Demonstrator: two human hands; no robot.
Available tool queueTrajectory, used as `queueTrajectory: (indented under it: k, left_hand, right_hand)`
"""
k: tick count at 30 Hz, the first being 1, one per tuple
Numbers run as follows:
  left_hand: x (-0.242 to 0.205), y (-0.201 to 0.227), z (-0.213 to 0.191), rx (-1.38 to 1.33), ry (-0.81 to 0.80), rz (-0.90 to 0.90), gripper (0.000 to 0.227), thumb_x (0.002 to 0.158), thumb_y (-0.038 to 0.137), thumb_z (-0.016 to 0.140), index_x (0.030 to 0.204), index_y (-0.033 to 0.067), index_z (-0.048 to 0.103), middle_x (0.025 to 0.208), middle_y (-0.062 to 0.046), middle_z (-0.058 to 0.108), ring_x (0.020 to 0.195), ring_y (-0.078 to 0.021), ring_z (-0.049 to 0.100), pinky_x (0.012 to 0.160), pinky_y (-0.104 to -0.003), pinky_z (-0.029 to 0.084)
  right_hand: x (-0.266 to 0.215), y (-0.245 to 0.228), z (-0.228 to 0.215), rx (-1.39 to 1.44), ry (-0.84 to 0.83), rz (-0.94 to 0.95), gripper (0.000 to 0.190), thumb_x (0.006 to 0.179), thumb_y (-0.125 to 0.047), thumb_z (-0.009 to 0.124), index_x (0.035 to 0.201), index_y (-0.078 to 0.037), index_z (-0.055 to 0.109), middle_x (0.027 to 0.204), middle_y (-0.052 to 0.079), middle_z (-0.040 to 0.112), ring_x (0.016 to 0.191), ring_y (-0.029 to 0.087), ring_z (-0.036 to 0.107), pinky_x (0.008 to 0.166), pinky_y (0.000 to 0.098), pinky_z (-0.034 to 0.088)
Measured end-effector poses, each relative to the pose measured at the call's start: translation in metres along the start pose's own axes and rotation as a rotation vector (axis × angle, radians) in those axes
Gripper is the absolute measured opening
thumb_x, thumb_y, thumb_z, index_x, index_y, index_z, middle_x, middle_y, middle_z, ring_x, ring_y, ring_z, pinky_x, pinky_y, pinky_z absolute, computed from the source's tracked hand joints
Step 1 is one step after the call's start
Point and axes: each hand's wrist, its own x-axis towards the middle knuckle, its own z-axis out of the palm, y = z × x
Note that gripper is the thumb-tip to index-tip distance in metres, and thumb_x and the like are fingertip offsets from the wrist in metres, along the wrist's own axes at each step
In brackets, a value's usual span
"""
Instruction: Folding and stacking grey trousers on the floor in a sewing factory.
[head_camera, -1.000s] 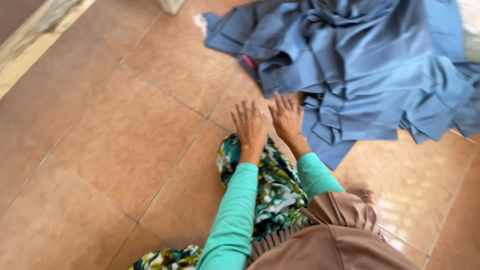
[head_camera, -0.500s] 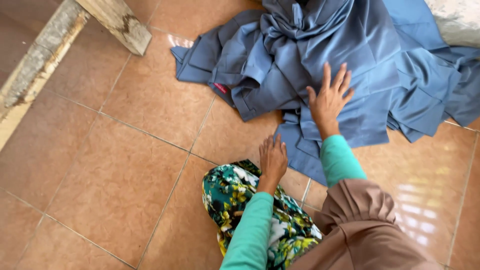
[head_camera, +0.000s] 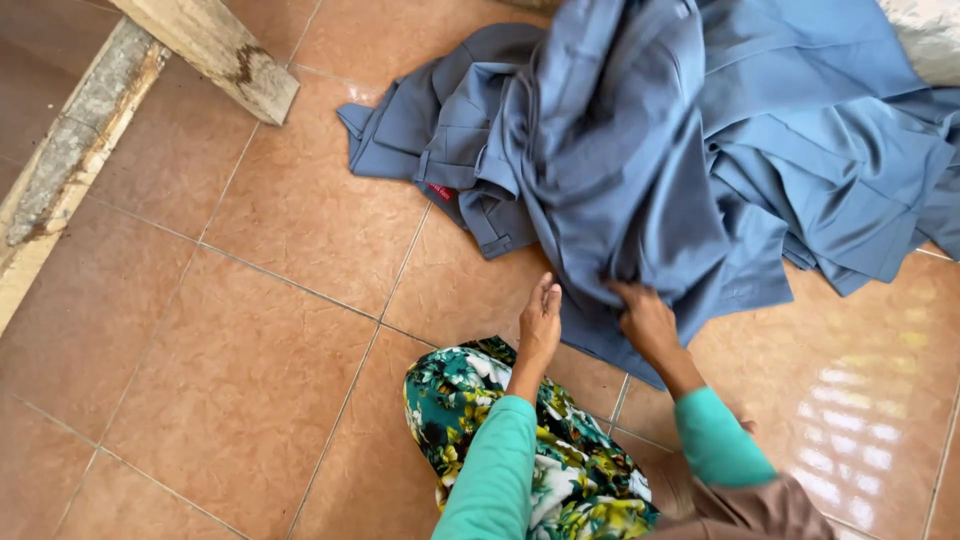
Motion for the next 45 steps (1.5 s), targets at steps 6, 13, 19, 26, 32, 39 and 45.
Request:
queueTrajectory:
  k: [6,13,19,26,32,39,45]
  left_hand:
    - [-0.025,0.028,-0.013,0.113,0.303,0.189,0.082,0.100,0.049,0.059,0.162,0.0068,0.024,0.153,-0.034,0.037,0.136,-0.0506,0.045,0.111,-0.058,0.041]
    - [-0.029,0.036,-0.001,0.438,0.212,0.224,0.081,0.094,0.049,0.065,0.162,0.0263,0.026,0.130,-0.021,0.053,0.116,-0.0483,0.061,0.090,-0.064,0.054]
    - [0.037,-0.034,-0.015,0.546,0.244,0.167,0.022,0.088,0.039,0.070,0.104,0.0247,0.071,0.085,-0.007,0.075,0.085,-0.0329,0.076,0.071,-0.045,0.061]
    - [0.012,-0.013,-0.200,-0.175,0.338,0.152,0.040,0.093,0.030,0.074,0.124,0.0058,0.068,0.107,-0.018,0.070,0.101,-0.0298,0.066,0.089,-0.040,0.053]
    - [0.030,-0.149,-0.318,0.154,0.790,0.195,0.036,0.088,0.005,0.066,0.124,0.0090,0.063,0.101,-0.012,0.064,0.091,-0.0269,0.070,0.078,-0.038,0.060]
    - [-0.023,0.028,-0.234,0.512,0.446,0.607,0.082,0.067,-0.009,0.076,0.143,0.0181,0.056,0.146,-0.021,0.047,0.139,-0.0443,0.045,0.117,-0.052,0.036]
    - [0.026,0.000,-0.207,0.961,0.346,0.630,0.032,0.079,0.018,0.083,0.107,0.0223,0.068,0.153,-0.007,0.048,0.146,-0.0368,0.040,0.106,-0.052,0.044]
  right_hand:
    - [-0.102,-0.017,-0.081,-0.103,-0.534,0.042,0.063,0.087,-0.014,0.060,0.145,-0.039,0.057,0.133,0.007,0.069,0.127,0.031,0.063,0.105,0.0512,0.054]
    - [-0.064,-0.030,-0.188,0.375,-0.183,-0.019,0.044,0.091,-0.033,0.068,0.124,-0.006,0.075,0.113,0.030,0.075,0.113,0.053,0.065,0.097,0.0625,0.049]
    - [0.078,-0.013,-0.189,0.440,0.411,-0.118,0.079,0.097,-0.030,0.080,0.160,-0.009,0.037,0.142,0.032,0.053,0.126,0.049,0.056,0.103,0.0604,0.046]
    - [0.104,-0.053,-0.119,0.909,0.343,-0.273,0.056,0.095,-0.012,0.079,0.146,-0.019,0.058,0.078,0.002,0.059,0.071,0.012,0.056,0.063,0.0244,0.046]
    - [0.063,-0.162,-0.013,0.960,0.101,-0.386,0.052,0.092,-0.009,0.078,0.140,-0.019,0.062,0.089,0.006,0.069,0.079,0.017,0.066,0.069,0.0305,0.056]
    - [0.026,-0.233,0.019,0.687,-0.051,-0.438,0.042,0.096,-0.015,0.071,0.136,-0.026,0.068,0.084,0.005,0.074,0.074,0.020,0.071,0.063,0.0326,0.056]
    - [0.016,-0.235,-0.021,0.645,-0.060,-0.583,0.032,0.090,-0.020,0.077,0.123,-0.020,0.077,0.082,0.008,0.075,0.079,0.025,0.073,0.069,0.0388,0.057]
